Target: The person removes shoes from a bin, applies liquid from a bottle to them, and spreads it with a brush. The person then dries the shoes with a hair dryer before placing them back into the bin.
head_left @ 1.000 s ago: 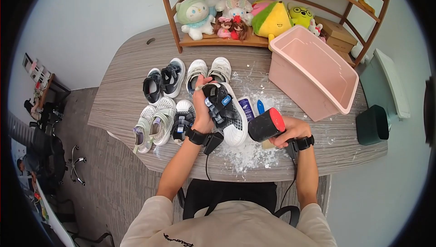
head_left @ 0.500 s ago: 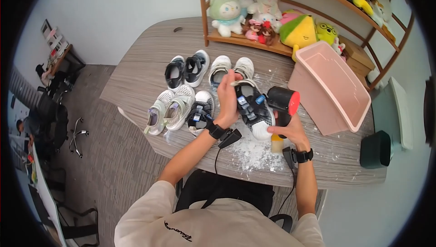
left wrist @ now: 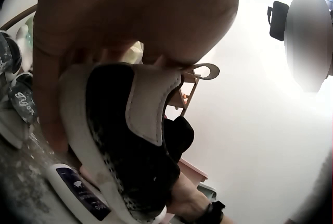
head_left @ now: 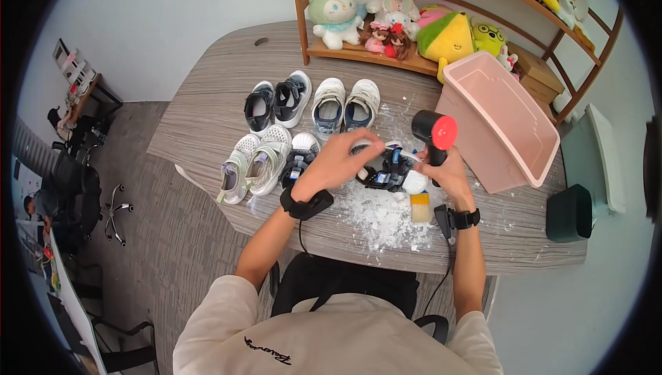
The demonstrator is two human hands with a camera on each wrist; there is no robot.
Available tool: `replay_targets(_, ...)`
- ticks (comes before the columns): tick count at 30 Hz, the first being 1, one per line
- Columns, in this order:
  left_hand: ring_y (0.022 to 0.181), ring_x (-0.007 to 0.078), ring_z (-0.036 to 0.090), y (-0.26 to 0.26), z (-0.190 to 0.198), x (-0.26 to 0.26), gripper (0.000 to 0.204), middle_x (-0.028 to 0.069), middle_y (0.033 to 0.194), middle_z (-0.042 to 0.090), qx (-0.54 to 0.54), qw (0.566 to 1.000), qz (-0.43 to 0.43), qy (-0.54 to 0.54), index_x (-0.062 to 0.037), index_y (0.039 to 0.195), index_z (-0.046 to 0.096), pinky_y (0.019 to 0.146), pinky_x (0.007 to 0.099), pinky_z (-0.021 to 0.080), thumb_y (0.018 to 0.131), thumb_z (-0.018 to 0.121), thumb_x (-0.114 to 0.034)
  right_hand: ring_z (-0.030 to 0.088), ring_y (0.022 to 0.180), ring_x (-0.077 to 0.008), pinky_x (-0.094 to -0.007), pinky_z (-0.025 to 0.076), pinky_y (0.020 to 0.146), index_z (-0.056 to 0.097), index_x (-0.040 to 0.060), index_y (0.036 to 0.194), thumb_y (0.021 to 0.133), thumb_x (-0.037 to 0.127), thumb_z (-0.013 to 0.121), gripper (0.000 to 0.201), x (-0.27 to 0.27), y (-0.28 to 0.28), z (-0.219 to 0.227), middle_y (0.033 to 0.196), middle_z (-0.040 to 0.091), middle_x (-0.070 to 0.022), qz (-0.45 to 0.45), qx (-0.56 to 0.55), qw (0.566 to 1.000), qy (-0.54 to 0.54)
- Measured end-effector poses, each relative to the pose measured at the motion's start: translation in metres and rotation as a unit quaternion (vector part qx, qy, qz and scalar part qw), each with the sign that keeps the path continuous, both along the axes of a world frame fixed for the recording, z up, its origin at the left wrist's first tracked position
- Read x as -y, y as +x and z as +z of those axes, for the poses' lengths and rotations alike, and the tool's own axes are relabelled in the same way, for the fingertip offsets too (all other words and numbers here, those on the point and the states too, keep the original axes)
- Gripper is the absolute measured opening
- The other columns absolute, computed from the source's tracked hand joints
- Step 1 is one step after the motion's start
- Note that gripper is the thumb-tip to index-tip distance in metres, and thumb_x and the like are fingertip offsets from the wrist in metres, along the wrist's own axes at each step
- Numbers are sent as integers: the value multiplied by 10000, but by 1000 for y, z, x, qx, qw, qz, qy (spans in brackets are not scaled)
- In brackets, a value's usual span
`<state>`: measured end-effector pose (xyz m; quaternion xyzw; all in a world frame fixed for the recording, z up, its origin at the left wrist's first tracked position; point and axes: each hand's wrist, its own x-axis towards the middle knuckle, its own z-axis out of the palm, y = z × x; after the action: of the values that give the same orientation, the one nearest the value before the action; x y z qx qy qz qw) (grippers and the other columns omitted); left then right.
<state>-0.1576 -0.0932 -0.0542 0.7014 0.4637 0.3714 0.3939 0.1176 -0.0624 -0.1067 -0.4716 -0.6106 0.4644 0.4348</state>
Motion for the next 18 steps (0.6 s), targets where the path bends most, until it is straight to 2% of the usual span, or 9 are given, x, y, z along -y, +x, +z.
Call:
replay_targets(2,1140,359,627,-4,-3,10,500,205,1197,662,-108,993,-30,35,-31,1217,652,983,397,471,880,737,-391,650,783,-126,-272,528,690,646,-29,945,691,62,842,334,7,-10,22,871,681,-71,17,66,997,-45)
replay_targets(3,1140,359,627,-7,-5,15,500,205,1197,662,-107,993,-30,33,-31,1217,652,983,397,471,880,737,-391,650,783,-126,-272,528,690,646,-29,945,691,62,842,334,6,-13,22,871,681,-71,17,67,997,-46)
replay_targets(5,1157,379,614,-12,-11,22,600,217,1261,630,-190,979,-50,61,-41,1275,617,985,415,477,833,774,-415,661,778,-142,-288,533,737,650,-30,929,694,67,835,313,4,-18,20,873,686,-72,67,82,993,-51)
replay_targets(6,1111,399,630,-15,-13,27,595,231,1189,658,-202,977,-47,55,-41,1288,598,946,432,496,828,763,-382,661,778,-142,-288,533,737,650,-30,929,694,67,835,313,3,-21,22,873,686,-72,66,83,993,-54)
replay_targets(7,1111,399,630,-17,-15,31,595,231,1189,658,-200,977,-48,53,-41,1288,598,946,432,496,828,763,-382,649,775,-128,-281,531,732,647,-22,918,691,58,830,303,2,-24,24,865,693,-63,83,87,992,-43)
replay_targets(9,1018,411,657,-20,-16,39,506,237,1051,693,-217,975,-7,47,-33,1253,606,884,457,512,848,719,-315,637,772,-114,-274,528,727,644,-14,908,688,50,825,293,-2,-31,29,857,700,-54,101,92,990,-32)
replay_targets(10,911,425,669,-22,-17,43,409,228,906,701,-244,969,7,48,-31,1218,612,808,486,515,873,661,-246,653,775,-129,-287,531,741,647,-19,928,698,53,816,294,-5,-34,30,849,703,-58,122,101,987,-30)
replay_targets(15,836,424,668,-29,-24,58,329,221,840,693,-276,960,28,16,-44,1191,622,737,495,509,895,623,-185,662,766,-134,-300,529,749,658,-24,939,711,74,816,294,-10,-55,26,812,708,-58,140,149,979,-14)
replay_targets(18,835,365,682,-33,-18,66,339,171,868,705,-239,962,87,96,-45,1171,649,705,458,521,869,680,-195,655,755,-136,-301,524,740,661,-33,938,737,107,822,293,-9,-64,17,796,695,-56,127,149,981,-12)
